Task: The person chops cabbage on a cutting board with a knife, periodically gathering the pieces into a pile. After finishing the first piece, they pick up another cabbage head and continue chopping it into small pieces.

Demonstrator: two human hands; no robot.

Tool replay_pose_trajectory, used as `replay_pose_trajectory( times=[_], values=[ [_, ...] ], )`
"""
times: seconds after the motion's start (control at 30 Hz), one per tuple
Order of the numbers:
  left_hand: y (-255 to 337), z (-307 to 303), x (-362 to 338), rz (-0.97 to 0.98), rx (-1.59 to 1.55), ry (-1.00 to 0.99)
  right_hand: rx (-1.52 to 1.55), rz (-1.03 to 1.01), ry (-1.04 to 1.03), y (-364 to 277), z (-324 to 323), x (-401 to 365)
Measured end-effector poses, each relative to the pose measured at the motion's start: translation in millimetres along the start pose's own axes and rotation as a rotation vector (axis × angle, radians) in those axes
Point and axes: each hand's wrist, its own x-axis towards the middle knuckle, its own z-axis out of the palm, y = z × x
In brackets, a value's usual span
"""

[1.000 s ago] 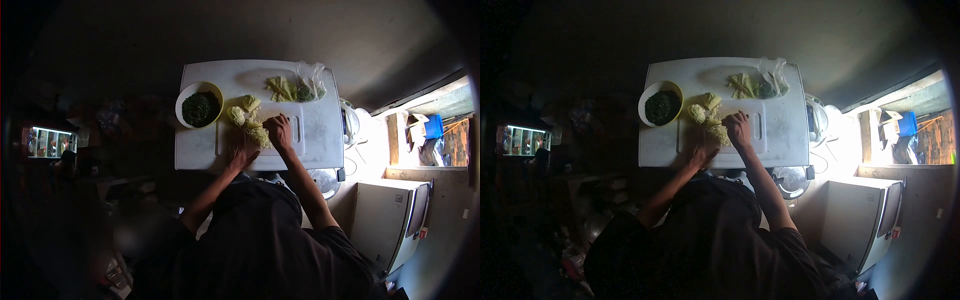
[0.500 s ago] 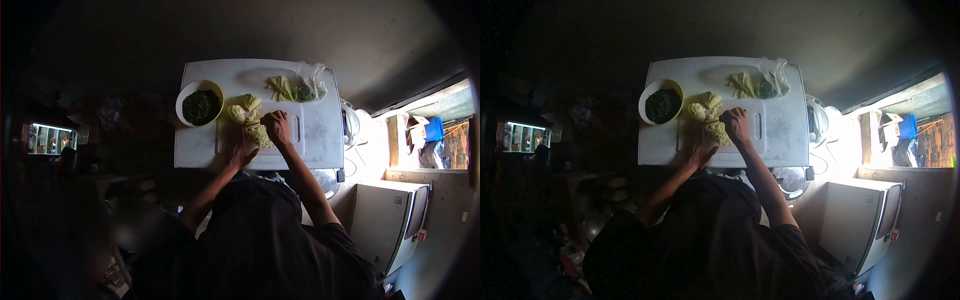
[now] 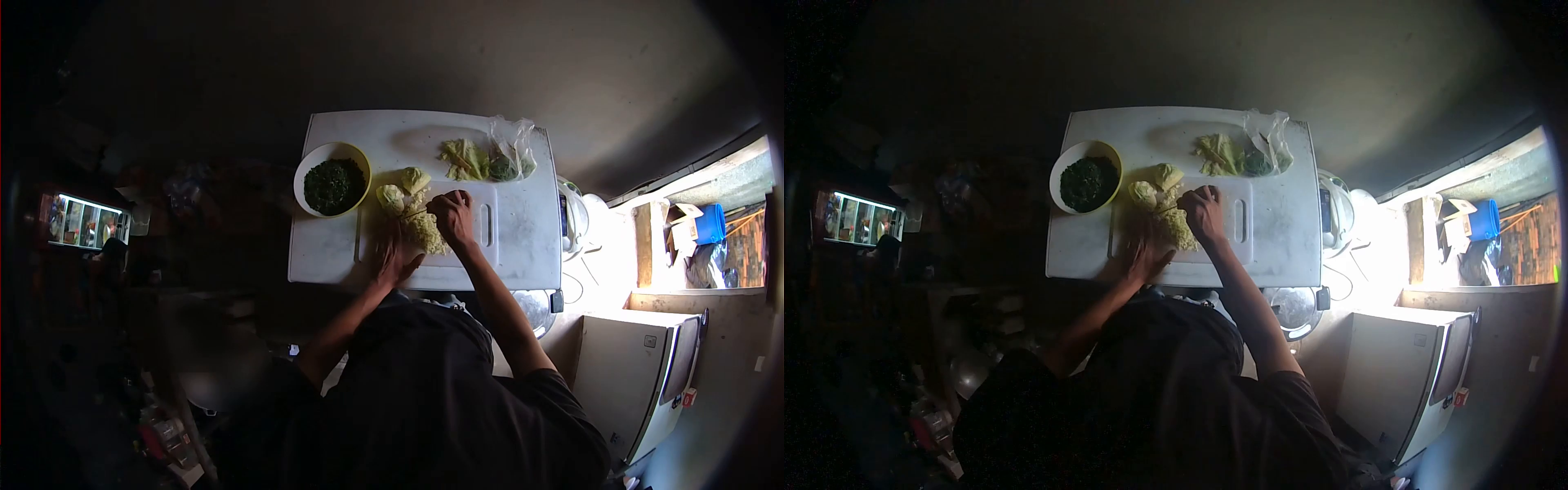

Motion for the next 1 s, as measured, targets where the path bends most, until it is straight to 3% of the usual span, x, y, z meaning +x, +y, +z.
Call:
replay_pose_trajectory(
  times=[0.03, 0.1, 0.17, 0.23, 0.3, 0.37, 0.4, 0.53, 0.63, 0.67, 0.7, 0.77, 0.93, 1.0],
  values=[
    [2.5, 0.2, -1.4, -0.001, -0.001, -0.001, 0.000, 0.000, -0.001, 5.2, 7.9, -8.7],
    [3.4, -1.4, 3.4, 0.142, -0.080, 0.198, -0.002, -0.021, 0.007, 8.7, 13.5, -10.1],
    [0.6, -1.1, -2.5, 0.080, -0.121, 0.139, 0.002, -0.010, -0.081, 6.1, 8.1, -5.2],
    [-1.1, 1.2, 1.2, 0.032, 0.101, 0.065, 0.018, 0.001, -0.010, 7.1, 4.1, 7.1],
    [1.7, -0.8, -0.9, 0.027, 0.032, 0.089, 0.063, 0.026, 0.014, 10.6, 15.2, -2.7],
    [-3.3, -0.4, 7.2, 0.154, -0.044, 0.208, 0.017, -0.033, -0.033, 7.5, 9.5, 1.3],
    [-3.3, 2.6, 1.8, 0.114, 0.130, 0.171, -0.046, -0.025, -0.032, 6.2, 10.1, 6.3],
    [-7.6, 11.2, -2.6, 0.070, 0.059, 0.098, -0.023, 0.018, -0.042, 7.2, 17.9, 5.6],
    [-3.3, -0.7, 3.1, 0.135, 0.088, 0.187, 0.000, 0.019, -0.092, 10.7, 17.6, 0.7],
    [-17.5, 15.4, 1.4, 0.140, 0.488, 0.086, -0.078, 0.026, -0.102, 6.9, 11.6, 4.6],
    [-12.6, 10.4, 3.2, 0.141, 0.483, 0.083, -0.080, 0.029, -0.106, 9.0, 13.9, -0.5],
    [-2.2, -0.3, 3.9, 0.153, -0.123, 0.196, -0.009, 0.036, -0.050, 11.2, 18.3, -13.4],
    [-3.3, 1.0, 0.4, 0.155, 0.089, 0.133, -0.012, -0.008, -0.035, 0.8, -8.3, -10.9],
    [-0.1, -0.7, -2.6, 0.101, -0.015, 0.067, -0.005, 0.026, -0.050, -2.7, -15.0, -15.0]
  ],
)
